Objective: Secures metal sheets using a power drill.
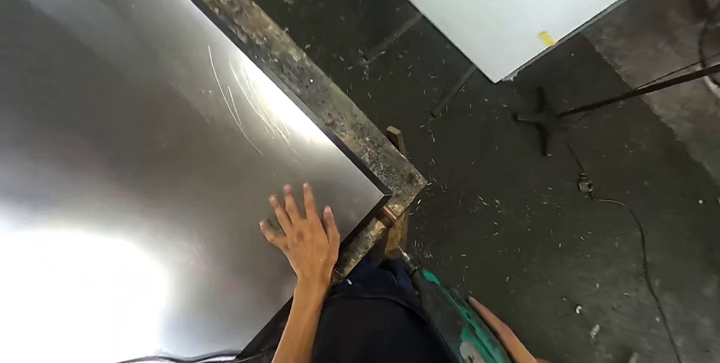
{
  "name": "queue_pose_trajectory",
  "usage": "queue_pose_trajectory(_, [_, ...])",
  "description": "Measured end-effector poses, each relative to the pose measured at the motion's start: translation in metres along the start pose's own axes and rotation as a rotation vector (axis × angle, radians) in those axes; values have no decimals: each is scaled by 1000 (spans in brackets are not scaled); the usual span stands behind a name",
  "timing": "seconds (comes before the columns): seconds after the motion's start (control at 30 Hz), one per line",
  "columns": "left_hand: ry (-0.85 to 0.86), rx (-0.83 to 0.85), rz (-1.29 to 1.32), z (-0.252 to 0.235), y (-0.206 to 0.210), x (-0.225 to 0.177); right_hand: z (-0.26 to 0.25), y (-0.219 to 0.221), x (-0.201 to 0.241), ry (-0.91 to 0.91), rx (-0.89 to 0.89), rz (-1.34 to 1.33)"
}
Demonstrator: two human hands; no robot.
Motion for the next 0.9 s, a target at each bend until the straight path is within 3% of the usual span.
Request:
queue_pose_trajectory(0.33, [-131,26,-14,7,17,2,-109,-29,43,-108,183,228])
queue_pose_trajectory(0.9, [-149,42,-52,5,25,3,-136,-22,78,-184,349,472])
Point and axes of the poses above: each hand's wrist, its own z-axis away from the middle knuckle, its own y-axis out of the palm, x = y × z, the point moved 9 cm from there along -z, towards the middle knuckle, and after that the axes turned 3 degrees about z, right-handed, at the moved point
